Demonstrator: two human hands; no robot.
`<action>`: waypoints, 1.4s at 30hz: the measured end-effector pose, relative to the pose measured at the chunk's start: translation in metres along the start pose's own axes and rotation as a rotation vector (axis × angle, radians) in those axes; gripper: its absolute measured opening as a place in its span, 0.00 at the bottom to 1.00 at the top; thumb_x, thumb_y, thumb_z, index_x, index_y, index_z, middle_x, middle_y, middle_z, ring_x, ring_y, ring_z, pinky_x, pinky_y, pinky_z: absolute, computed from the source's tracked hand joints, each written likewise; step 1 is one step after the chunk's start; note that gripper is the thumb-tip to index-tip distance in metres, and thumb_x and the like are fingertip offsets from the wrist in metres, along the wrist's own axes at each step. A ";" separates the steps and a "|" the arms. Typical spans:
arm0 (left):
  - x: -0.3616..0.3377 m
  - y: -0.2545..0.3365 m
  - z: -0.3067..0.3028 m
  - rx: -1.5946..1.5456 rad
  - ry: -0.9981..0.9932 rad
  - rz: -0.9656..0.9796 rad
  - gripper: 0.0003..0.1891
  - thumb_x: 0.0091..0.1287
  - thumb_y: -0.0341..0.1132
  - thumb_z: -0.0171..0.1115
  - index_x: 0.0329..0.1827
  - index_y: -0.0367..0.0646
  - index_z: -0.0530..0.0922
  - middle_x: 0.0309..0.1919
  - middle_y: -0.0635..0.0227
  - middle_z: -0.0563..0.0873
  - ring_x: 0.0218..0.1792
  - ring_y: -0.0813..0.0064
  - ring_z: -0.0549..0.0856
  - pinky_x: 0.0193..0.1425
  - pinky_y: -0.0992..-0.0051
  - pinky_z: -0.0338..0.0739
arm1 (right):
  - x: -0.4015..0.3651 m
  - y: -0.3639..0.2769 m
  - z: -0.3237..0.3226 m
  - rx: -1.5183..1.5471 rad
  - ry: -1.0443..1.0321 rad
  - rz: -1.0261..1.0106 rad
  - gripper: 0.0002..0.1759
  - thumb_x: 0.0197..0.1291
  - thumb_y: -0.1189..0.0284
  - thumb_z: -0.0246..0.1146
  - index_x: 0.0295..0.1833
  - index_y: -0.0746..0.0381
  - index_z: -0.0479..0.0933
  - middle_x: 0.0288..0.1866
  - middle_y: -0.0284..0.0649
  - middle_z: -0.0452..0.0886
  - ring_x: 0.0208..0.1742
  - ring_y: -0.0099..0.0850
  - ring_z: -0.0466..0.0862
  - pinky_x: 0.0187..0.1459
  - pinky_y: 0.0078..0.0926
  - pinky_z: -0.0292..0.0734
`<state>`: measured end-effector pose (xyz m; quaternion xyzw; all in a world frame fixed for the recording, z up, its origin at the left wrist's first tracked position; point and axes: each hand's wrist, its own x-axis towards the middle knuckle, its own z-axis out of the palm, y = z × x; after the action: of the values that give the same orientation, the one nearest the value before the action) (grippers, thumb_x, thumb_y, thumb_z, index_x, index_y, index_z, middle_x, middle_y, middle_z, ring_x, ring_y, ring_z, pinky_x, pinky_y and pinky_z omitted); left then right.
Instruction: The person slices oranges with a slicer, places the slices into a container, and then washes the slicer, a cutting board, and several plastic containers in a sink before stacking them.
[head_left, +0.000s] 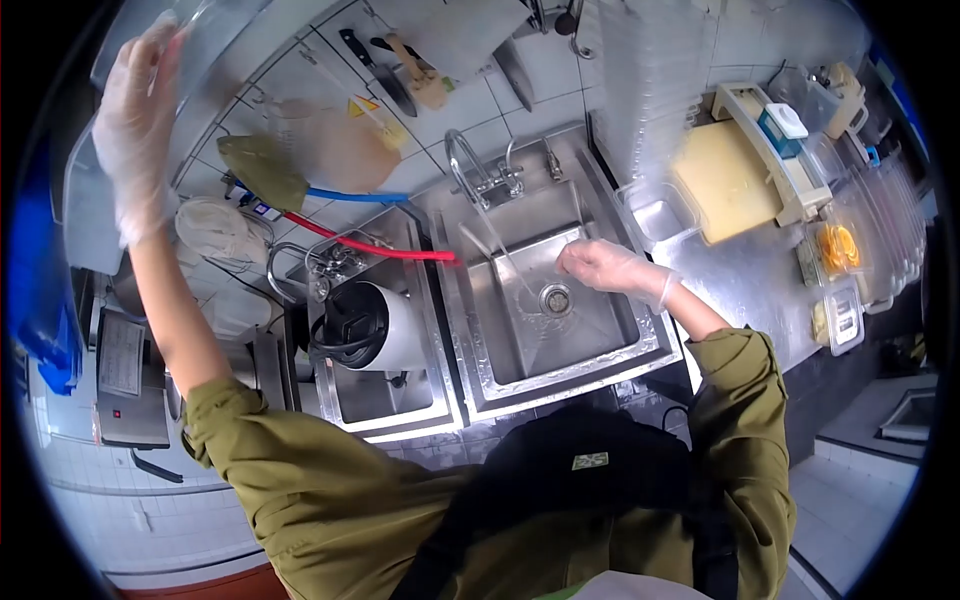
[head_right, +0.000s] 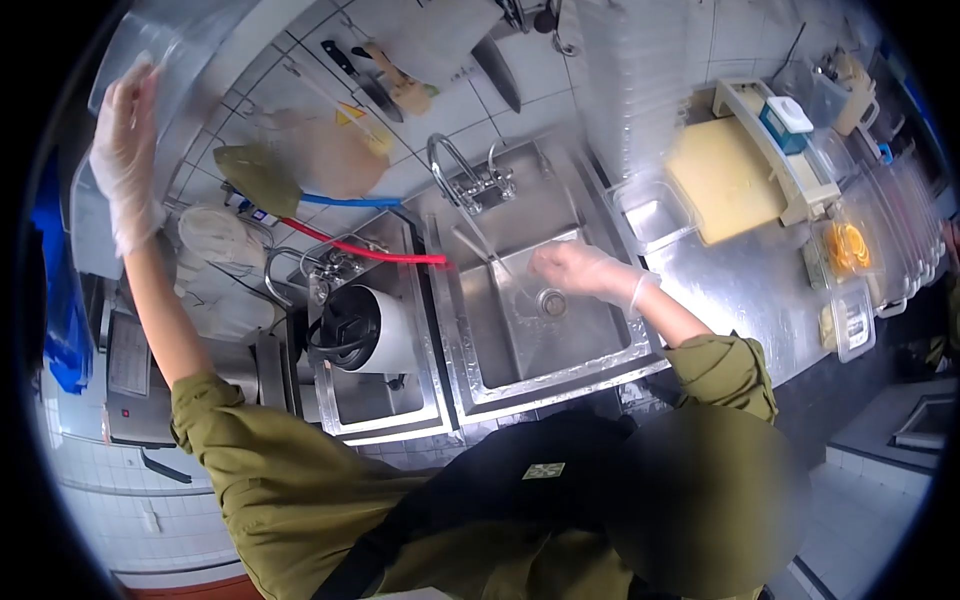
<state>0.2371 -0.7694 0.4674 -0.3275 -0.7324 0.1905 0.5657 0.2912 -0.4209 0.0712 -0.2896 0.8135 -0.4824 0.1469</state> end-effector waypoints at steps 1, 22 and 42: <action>-0.001 0.015 -0.011 -0.074 -0.068 -0.102 0.11 0.62 0.40 0.61 0.47 0.53 0.79 0.40 0.78 0.83 0.37 0.79 0.83 0.42 0.83 0.75 | 0.004 0.008 0.005 0.083 -0.015 0.034 0.12 0.62 0.67 0.51 0.43 0.63 0.76 0.40 0.40 0.80 0.42 0.32 0.79 0.46 0.28 0.73; -0.349 0.392 0.117 -1.182 -1.653 -0.905 0.27 0.63 0.47 0.50 0.65 0.48 0.65 0.56 0.55 0.76 0.57 0.53 0.74 0.60 0.62 0.67 | 0.261 0.163 0.032 -0.397 0.536 0.486 0.14 0.60 0.67 0.50 0.47 0.63 0.70 0.43 0.48 0.80 0.44 0.46 0.80 0.44 0.47 0.75; -0.350 0.396 0.113 -1.586 -0.987 -1.679 0.23 0.68 0.44 0.52 0.60 0.35 0.70 0.50 0.62 0.80 0.51 0.75 0.77 0.60 0.76 0.67 | 0.294 0.201 0.026 -0.740 0.349 0.445 0.08 0.55 0.72 0.55 0.36 0.58 0.80 0.37 0.41 0.83 0.41 0.37 0.84 0.40 0.35 0.79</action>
<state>0.2850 -0.7204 -0.0689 0.0955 -0.7608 -0.6179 -0.1740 0.0062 -0.5455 -0.1048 -0.0553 0.9859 -0.1579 -0.0054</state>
